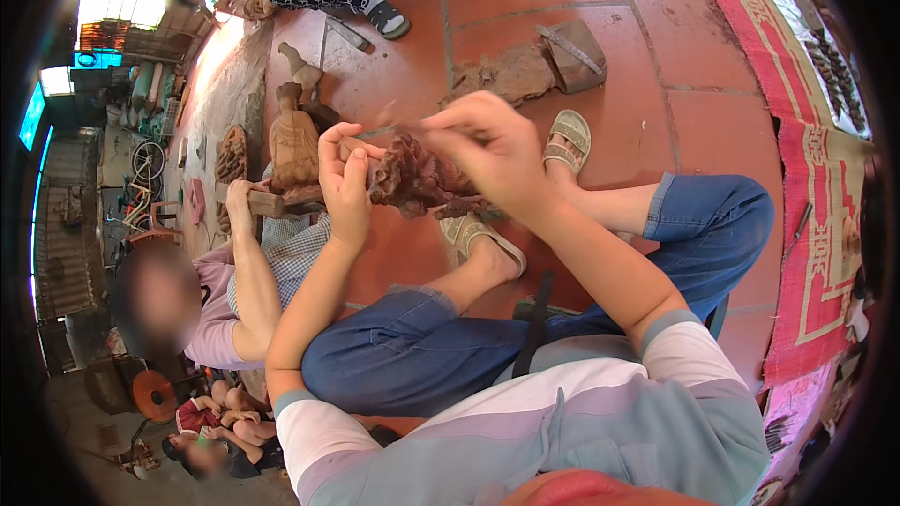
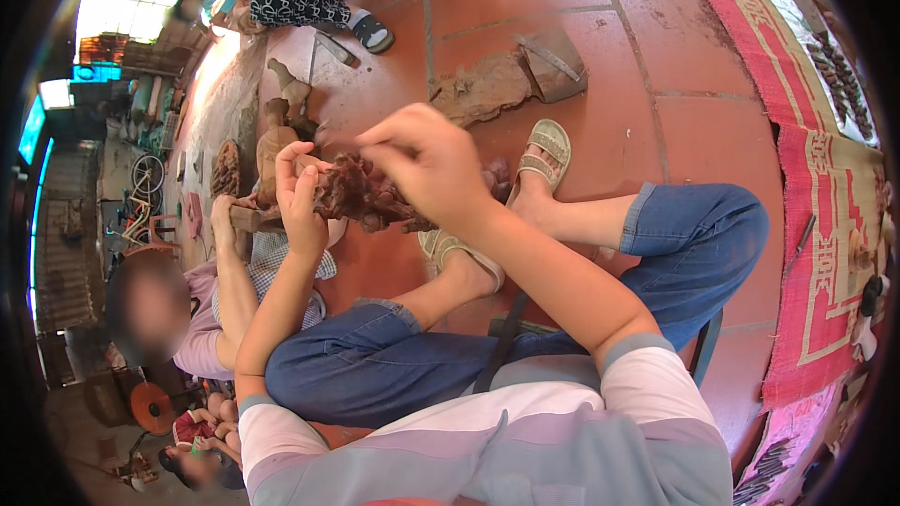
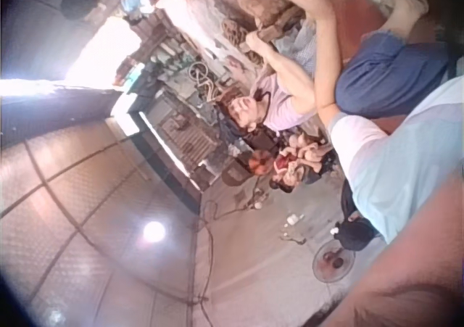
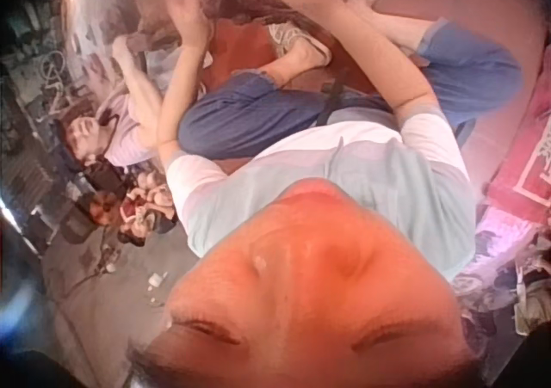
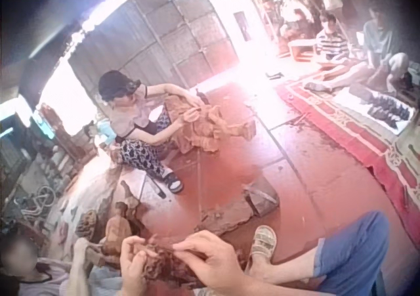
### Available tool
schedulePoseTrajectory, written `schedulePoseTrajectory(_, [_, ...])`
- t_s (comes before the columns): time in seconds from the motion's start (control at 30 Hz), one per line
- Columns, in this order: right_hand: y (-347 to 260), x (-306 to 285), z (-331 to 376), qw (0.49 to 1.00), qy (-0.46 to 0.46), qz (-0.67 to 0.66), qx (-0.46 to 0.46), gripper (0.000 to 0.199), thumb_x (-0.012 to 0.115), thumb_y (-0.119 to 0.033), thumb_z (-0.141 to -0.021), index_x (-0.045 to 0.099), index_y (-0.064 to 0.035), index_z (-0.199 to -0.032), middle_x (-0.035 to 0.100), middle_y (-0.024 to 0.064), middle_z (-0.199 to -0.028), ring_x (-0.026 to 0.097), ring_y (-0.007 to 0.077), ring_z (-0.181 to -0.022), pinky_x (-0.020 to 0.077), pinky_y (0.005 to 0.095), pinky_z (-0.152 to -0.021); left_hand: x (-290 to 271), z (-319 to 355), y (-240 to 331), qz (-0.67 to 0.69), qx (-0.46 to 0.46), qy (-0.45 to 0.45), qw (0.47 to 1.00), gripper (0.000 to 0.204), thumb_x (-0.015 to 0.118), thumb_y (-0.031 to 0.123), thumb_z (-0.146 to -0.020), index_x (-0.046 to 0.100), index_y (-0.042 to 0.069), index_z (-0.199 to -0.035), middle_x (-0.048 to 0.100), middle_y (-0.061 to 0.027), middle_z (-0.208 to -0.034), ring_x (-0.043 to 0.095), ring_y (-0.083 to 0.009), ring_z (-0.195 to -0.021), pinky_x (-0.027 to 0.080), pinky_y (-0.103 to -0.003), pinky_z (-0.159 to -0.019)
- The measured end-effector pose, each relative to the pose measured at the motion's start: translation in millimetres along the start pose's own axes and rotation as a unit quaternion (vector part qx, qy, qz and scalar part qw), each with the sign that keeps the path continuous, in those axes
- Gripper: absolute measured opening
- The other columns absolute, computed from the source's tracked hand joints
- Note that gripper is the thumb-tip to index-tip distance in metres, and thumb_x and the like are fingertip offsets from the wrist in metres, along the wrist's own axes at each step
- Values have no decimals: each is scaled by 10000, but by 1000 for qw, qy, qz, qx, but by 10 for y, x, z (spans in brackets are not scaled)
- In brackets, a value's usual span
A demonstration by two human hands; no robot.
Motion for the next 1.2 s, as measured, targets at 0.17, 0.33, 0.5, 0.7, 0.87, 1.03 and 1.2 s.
schedulePoseTrajectory(0.17, [50,64,150,989,-28,122,-74,82,679,-101,-756,681,-73,-833,606,69,-839,603,234,-745,477,302,-652,19,5,80,-1,26,-18,999,274,422,18,-899,419,38,-1172,570,-40,-844,470,-47,-717,376,-179,-648])
schedulePoseTrajectory(0.33, [530,-444,416,997,9,66,50,72,665,-89,-785,680,-70,-853,605,79,-851,597,230,-738,474,293,-640,51,-66,95,-27,68,-4,997,248,426,34,-896,430,43,-1144,570,-36,-825,441,-42,-687,366,-186,-641])
schedulePoseTrajectory(0.5, [-585,195,183,989,-50,43,-131,124,657,11,-767,680,-56,-868,599,82,-858,596,214,-744,475,283,-636,24,201,32,39,17,10,999,285,377,29,-871,429,32,-1152,565,-50,-837,452,-61,-706,368,-192,-642])
schedulePoseTrajectory(0.7, [-90,-190,507,990,-26,103,-93,173,667,-11,-753,675,-63,-917,597,90,-843,608,219,-767,480,294,-659,-41,241,27,-72,76,-16,994,334,343,38,-853,429,23,-1175,590,-80,-821,473,-106,-754,374,-245,-761])
schedulePoseTrajectory(0.87, [-633,224,269,973,-32,143,-176,130,656,-42,-786,686,-67,-909,611,94,-855,612,216,-745,488,297,-641,-52,267,34,-45,66,12,997,337,334,39,-857,428,37,-1181,601,-72,-807,478,-106,-773,368,-254,-783])
schedulePoseTrajectory(1.03, [-155,-121,488,973,-26,190,-128,132,657,-40,-786,694,-73,-908,614,89,-842,614,211,-723,491,282,-633,-126,231,7,-101,109,-23,989,339,339,46,-858,430,44,-1184,602,-58,-790,461,-98,-713,359,-252,-736])
schedulePoseTrajectory(1.2, [-480,284,347,965,-33,182,-184,115,654,-68,-789,697,-72,-896,620,86,-833,620,210,-712,500,304,-621,-70,309,-14,-13,51,-19,998,346,350,37,-845,431,36,-1182,583,-68,-858,478,-90,-745,378,-238,-758])
Point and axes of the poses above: each hand's wrist, its own z-axis away from the middle knuckle, its own x-axis out of the palm, y = z × x, the point moved 5 cm from there along -z, towards the middle knuckle
